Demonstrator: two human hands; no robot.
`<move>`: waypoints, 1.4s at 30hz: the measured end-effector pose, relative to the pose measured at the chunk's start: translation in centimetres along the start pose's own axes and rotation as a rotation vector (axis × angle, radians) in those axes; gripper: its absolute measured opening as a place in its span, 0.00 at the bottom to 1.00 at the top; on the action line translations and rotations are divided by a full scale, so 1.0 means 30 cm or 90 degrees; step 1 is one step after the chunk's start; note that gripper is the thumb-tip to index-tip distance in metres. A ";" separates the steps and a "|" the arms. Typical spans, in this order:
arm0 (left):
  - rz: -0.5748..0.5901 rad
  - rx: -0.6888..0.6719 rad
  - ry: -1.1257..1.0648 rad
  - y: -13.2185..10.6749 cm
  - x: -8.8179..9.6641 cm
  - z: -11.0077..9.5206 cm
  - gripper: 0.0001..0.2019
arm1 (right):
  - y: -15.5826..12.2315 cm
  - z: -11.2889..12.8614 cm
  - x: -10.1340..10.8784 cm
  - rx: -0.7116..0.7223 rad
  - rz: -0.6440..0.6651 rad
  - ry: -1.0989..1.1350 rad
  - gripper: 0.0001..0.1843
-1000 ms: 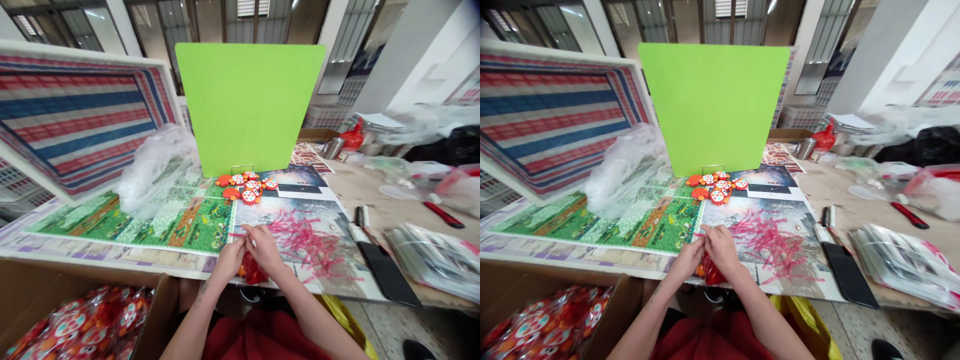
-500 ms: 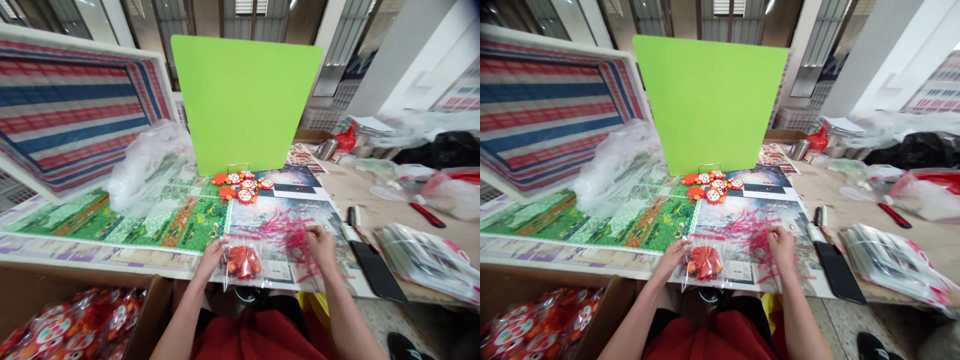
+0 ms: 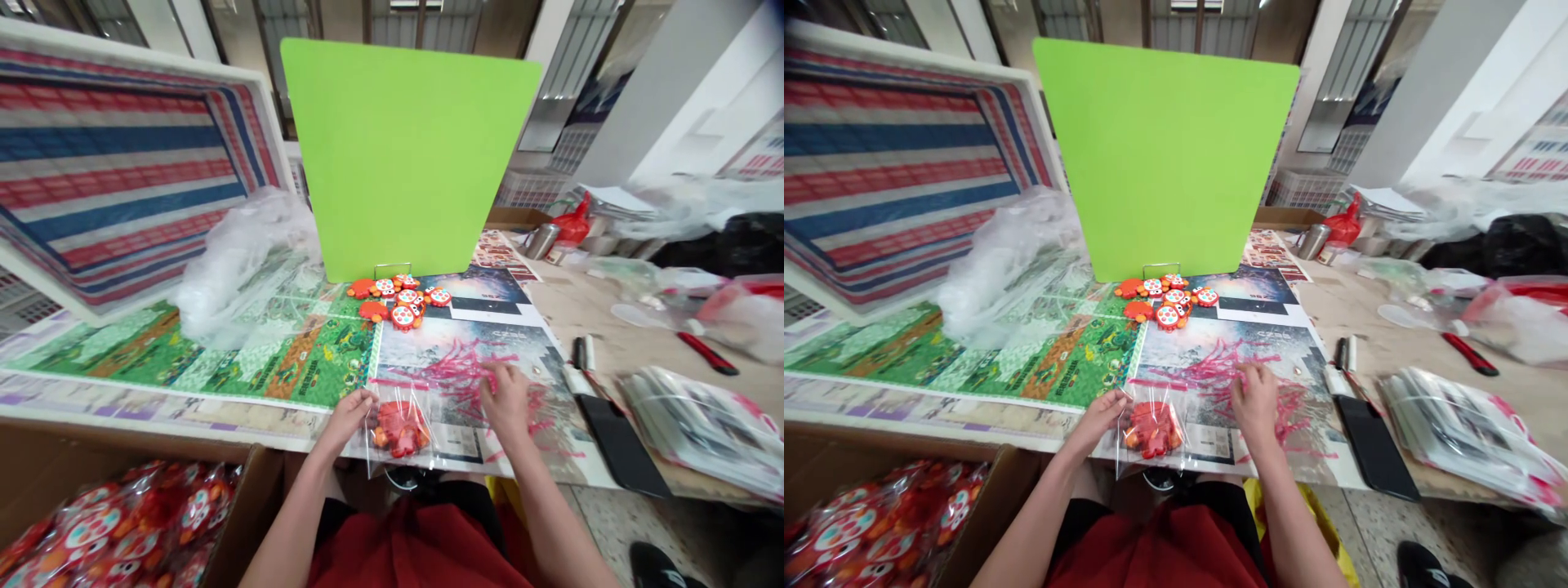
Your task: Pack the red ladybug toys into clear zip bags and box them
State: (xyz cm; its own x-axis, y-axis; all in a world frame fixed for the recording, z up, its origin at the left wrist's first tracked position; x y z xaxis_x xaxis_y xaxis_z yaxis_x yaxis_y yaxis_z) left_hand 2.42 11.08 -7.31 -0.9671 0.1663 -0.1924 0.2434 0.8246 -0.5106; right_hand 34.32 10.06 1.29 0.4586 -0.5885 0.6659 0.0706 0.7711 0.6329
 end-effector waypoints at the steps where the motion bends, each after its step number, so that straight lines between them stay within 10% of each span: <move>1: 0.005 0.002 -0.006 -0.001 0.000 0.003 0.25 | -0.006 0.026 -0.052 0.008 0.052 0.036 0.14; 7: -0.006 0.011 -0.015 -0.002 0.007 0.015 0.26 | -0.127 0.101 -0.310 -0.031 0.423 0.275 0.16; 14: 0.010 -0.008 -0.006 -0.003 0.001 0.007 0.25 | -0.010 -0.126 -0.072 -0.169 0.047 0.267 0.23; 16: 0.012 -0.011 0.001 -0.002 0.002 0.006 0.25 | 0.001 -0.121 -0.036 -0.174 0.052 0.251 0.19; 22: -0.007 -0.006 0.008 -0.006 0.014 0.009 0.25 | -0.150 0.127 -0.192 -0.044 0.559 0.385 0.13; 32: -0.007 -0.003 0.004 -0.010 0.007 0.001 0.26 | -0.042 -0.096 -0.076 -0.228 0.196 0.301 0.20; 42: -0.003 -0.011 0.007 -0.003 0.017 0.024 0.23 | -0.109 0.275 -0.380 -0.236 0.390 0.576 0.14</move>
State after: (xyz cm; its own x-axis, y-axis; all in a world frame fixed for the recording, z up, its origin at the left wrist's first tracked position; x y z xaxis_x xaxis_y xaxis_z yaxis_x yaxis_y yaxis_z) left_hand 1.96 10.69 -7.96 -0.9689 0.1687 -0.1809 0.2380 0.8348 -0.4964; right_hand 21.57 12.24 -5.13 0.9625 0.1836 0.1998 -0.1965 0.9794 0.0468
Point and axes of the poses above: each hand's wrist, its own y-axis towards the middle knuckle, its own x-axis out of the back of the hand, z = x × y, the point moved 8 cm from there along y, towards the middle knuckle, and after that the axes turned 9 degrees about x, right-handed, at the moved point
